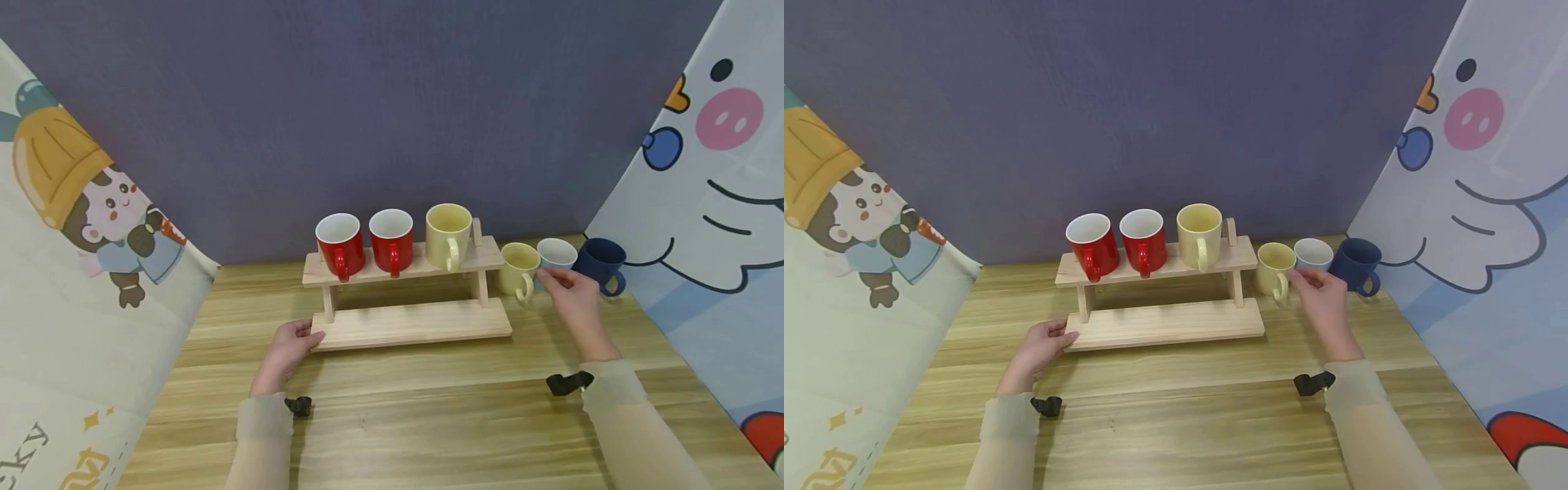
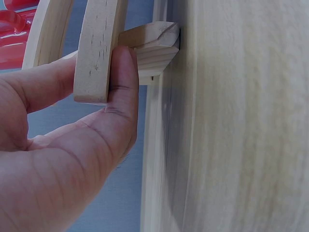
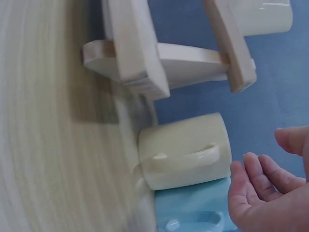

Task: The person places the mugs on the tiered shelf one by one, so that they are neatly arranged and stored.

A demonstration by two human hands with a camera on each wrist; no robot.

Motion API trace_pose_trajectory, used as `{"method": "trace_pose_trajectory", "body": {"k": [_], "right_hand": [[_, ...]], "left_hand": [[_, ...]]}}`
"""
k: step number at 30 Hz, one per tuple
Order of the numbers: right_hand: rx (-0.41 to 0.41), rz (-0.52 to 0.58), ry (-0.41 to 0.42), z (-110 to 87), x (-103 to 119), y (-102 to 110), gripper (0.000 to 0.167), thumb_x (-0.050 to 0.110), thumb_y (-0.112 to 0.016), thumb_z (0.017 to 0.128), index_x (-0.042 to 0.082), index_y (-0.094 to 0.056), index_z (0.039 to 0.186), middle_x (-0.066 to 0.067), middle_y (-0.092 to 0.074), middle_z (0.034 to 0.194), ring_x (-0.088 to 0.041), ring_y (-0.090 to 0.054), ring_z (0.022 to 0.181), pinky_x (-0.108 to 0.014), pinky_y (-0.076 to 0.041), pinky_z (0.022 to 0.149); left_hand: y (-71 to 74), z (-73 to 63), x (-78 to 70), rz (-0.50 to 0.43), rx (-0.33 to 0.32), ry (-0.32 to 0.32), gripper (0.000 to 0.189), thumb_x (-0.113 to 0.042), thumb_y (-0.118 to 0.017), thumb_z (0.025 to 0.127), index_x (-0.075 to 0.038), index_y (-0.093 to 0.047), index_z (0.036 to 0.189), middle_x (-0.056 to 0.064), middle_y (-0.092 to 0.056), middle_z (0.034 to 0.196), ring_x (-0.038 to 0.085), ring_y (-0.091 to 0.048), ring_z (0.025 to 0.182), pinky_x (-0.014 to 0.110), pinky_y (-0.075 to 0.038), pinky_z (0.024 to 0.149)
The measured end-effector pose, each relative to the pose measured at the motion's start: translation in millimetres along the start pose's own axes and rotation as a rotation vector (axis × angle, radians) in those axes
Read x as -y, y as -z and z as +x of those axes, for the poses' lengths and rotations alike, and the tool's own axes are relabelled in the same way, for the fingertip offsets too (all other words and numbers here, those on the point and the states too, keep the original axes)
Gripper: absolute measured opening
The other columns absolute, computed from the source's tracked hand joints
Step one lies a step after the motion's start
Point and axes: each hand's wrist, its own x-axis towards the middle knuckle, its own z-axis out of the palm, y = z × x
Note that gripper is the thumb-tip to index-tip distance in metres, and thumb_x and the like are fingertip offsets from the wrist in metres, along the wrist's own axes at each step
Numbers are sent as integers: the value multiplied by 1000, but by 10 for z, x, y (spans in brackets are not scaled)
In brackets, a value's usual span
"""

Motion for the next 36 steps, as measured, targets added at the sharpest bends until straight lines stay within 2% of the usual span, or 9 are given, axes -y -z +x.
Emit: {"method": "trace_pose_trajectory", "body": {"k": [4, 7, 13, 16, 22, 27, 32, 36], "right_hand": [[22, -53, -5, 32, -101, -11, 48, 36, -67, 100, -6, -68, 126, -12, -69, 111, -2, -58, 91, -16, -46, 74], [24, -83, -14, 59, -157, -35, 48, 36, -66, 101, -5, -68, 125, -17, -68, 114, -4, -58, 91, -17, -45, 74], [113, -134, -58, 118, -220, -81, 58, 43, -58, 103, -8, -63, 132, -24, -65, 121, -16, -58, 99, -18, -46, 76], [159, -119, -58, 154, -238, -104, 62, 44, -55, 104, -11, -60, 133, -28, -63, 124, -18, -61, 99, -16, -49, 75], [209, -98, -61, 218, -289, -137, 64, 44, -51, 106, -14, -59, 132, -30, -61, 125, -10, -61, 92, -14, -50, 75], [241, -46, -59, 265, -396, -177, 60, 40, -52, 107, -16, -61, 128, -30, -60, 126, -4, -58, 90, -18, -53, 77], [249, 58, -32, 295, -498, -208, 54, 32, -54, 108, -20, -63, 121, -28, -67, 114, 1, -61, 88, -20, -55, 77], [240, 124, -20, 310, -526, -221, 51, 27, -56, 107, -22, -62, 120, -18, -72, 105, 0, -63, 89, -19, -55, 77]], "left_hand": [[-2, -8, -2, 3, 3, 5, 56, -6, -64, 101, 17, -39, 145, 27, -57, 129, 26, -59, 109, 30, -55, 85], [-4, -5, 2, -7, 3, 4, 55, -5, -64, 101, 18, -40, 145, 27, -58, 127, 26, -60, 108, 29, -55, 84], [-1, -2, 1, -18, -1, 5, 53, -3, -64, 101, 18, -40, 144, 27, -58, 126, 25, -60, 106, 29, -55, 84], [2, -11, -11, -11, 0, 10, 54, -5, -64, 101, 18, -40, 144, 27, -57, 128, 26, -59, 108, 30, -55, 86], [4, -29, -35, -6, 3, 17, 57, -6, -64, 102, 18, -38, 146, 28, -55, 131, 28, -58, 112, 34, -54, 90], [4, -19, -32, 4, 1, 18, 57, -7, -65, 101, 17, -39, 146, 27, -55, 130, 27, -58, 111, 33, -55, 88], [-2, -3, -29, 0, -1, 18, 56, -6, -64, 101, 17, -39, 145, 27, -56, 129, 26, -59, 110, 30, -55, 85], [-4, 0, -31, -9, -4, 16, 55, -5, -64, 101, 18, -39, 145, 28, -56, 129, 27, -59, 110, 30, -55, 86]]}}
